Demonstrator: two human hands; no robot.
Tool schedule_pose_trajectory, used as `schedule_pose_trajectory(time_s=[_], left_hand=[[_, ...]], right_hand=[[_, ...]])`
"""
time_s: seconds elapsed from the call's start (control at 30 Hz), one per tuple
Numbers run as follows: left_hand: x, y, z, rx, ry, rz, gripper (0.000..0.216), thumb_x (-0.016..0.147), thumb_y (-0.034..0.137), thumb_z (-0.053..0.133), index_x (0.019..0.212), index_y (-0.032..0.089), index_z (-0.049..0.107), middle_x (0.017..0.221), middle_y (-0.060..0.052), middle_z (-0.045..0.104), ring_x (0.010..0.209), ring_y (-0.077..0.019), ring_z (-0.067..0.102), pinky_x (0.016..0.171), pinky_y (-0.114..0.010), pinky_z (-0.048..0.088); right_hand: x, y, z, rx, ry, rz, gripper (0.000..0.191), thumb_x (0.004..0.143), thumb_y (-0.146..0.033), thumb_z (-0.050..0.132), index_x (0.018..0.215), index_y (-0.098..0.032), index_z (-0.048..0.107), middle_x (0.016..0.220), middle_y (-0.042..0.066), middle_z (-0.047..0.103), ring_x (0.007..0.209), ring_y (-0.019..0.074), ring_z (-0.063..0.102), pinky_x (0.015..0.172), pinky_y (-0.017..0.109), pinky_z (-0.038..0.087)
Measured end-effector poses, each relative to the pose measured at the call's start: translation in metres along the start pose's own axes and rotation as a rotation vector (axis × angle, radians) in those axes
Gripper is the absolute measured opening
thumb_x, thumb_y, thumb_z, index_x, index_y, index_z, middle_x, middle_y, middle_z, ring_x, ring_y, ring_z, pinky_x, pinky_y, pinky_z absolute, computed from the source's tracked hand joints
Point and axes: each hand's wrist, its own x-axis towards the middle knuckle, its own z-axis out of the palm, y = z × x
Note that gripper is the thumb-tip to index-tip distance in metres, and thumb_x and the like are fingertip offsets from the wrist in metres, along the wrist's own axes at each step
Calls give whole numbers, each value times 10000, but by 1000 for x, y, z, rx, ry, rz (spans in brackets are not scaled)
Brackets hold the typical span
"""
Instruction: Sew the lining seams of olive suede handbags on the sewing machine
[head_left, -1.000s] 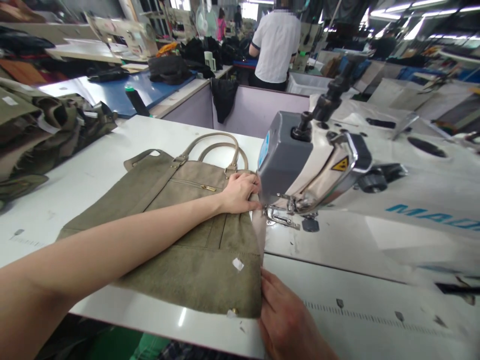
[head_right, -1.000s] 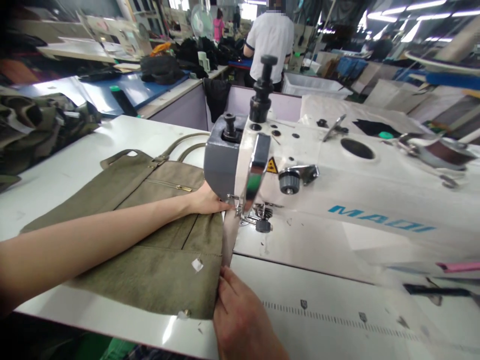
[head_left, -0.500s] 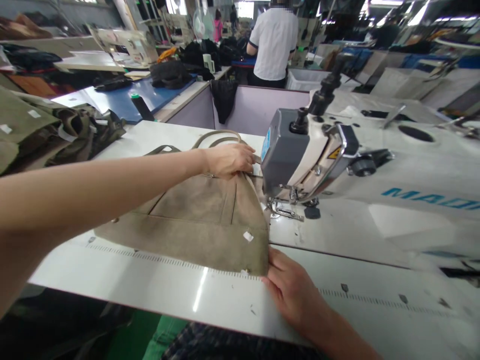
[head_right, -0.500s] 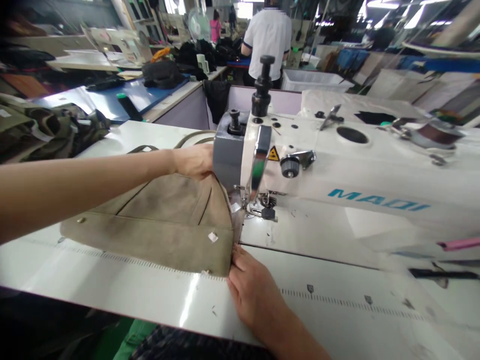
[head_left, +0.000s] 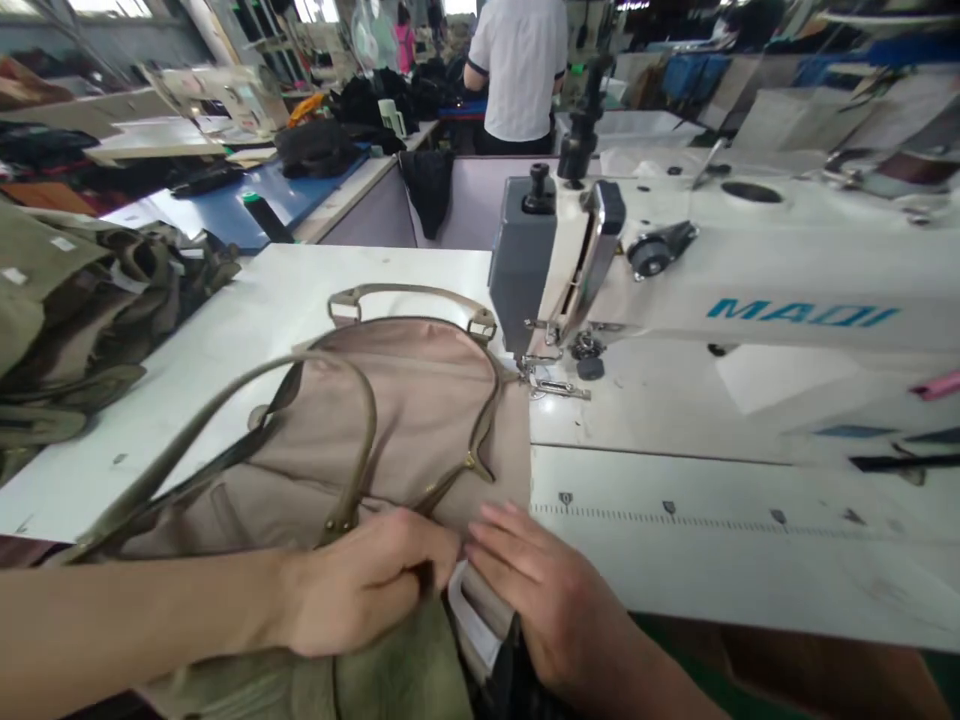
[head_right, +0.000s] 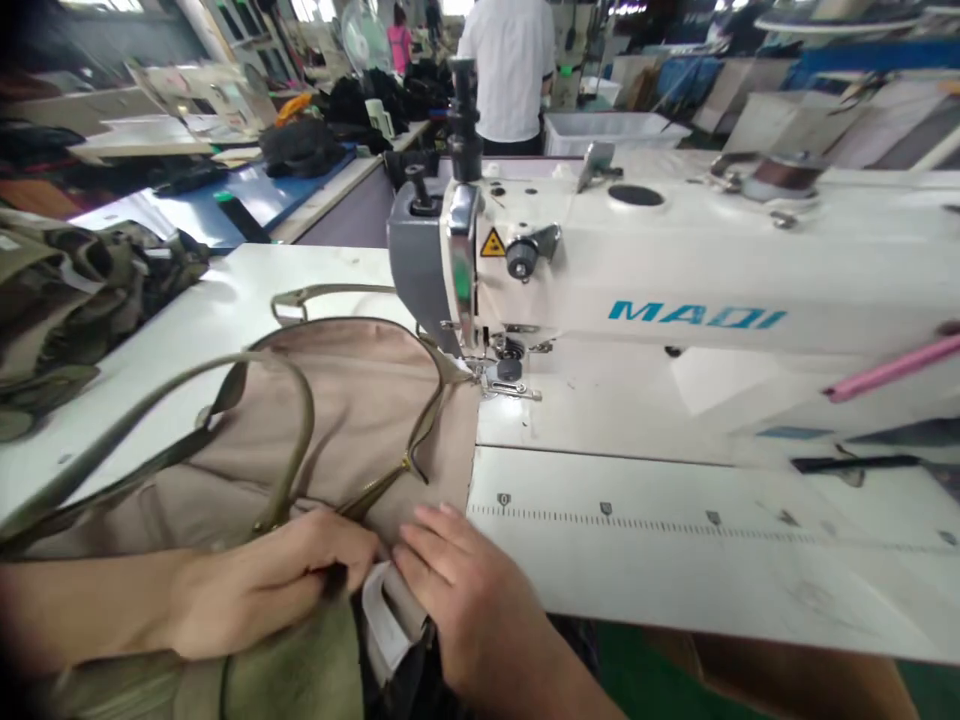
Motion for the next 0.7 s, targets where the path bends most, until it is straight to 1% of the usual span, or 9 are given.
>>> schedule_pose_trajectory(time_s=[0.03,0.1,0.17,0.2,0.27,0.33,0.43,0.6,0.7], left_hand=[[5,-3,4,6,9,66,225,965,179,383,862,163,582,771,-16,630,672,-130,568,650,-249,492],[11,-5,4,101,49,179,229,958,162,351,1014,159,573,961,-69,659,866,-187,594,804,-318,469],[12,-6,-1,207,75,145,226,975,205,383,1128,168,545,1118,-93,628,1018,-230,563,907,-373,398],[12,-7,-3,231,49,74,198,979,234,412,1108,178,551,1104,-81,625,1013,-231,559,902,-373,376],[10,-10,-7,215,-30,-56,142,975,279,456,967,191,568,961,-39,624,894,-204,566,835,-356,350],[9,-15,-8,184,-97,-83,165,976,283,459,867,199,550,846,-5,604,798,-182,556,782,-347,320],[11,-20,-7,201,-111,-50,176,974,251,449,828,201,532,797,6,612,757,-177,558,751,-352,282],[15,-21,-11,254,-160,55,230,984,198,423,771,188,511,754,21,633,689,-161,557,752,-364,275],[19,-21,-11,355,-118,116,237,989,162,390,786,179,513,711,22,592,584,-148,497,738,-364,305]], right_hand=[[-2,-3,2,-13,0,3,465,817,-4,392,1222,-31,619,1289,157,623,1298,279,487,1125,454,398],[-1,-5,3,-3,-20,14,455,837,-8,397,1243,-35,601,1304,162,611,1319,279,463,1136,465,378],[1,-5,1,31,-45,18,454,847,-21,398,1260,-32,585,1311,175,601,1336,278,442,1146,476,359],[1,-5,0,47,-52,26,461,847,-24,395,1269,-30,579,1321,181,591,1339,273,439,1145,470,360],[0,-5,-3,75,-24,68,477,842,-19,382,1276,-39,579,1346,186,569,1323,252,463,1118,430,408],[-3,-7,-5,99,66,159,464,850,-22,378,1252,-75,604,1341,177,570,1266,225,525,1052,373,484],[-10,-8,-7,92,152,240,385,902,-45,405,1193,-126,643,1281,161,606,1181,206,590,987,342,535],[-7,-4,-9,-45,128,63,303,951,-60,442,1174,-89,646,1154,161,674,1198,249,579,1004,388,534],[-3,-2,-5,-75,173,40,292,954,-56,426,1131,-70,657,1071,156,704,1102,244,638,985,376,549]])
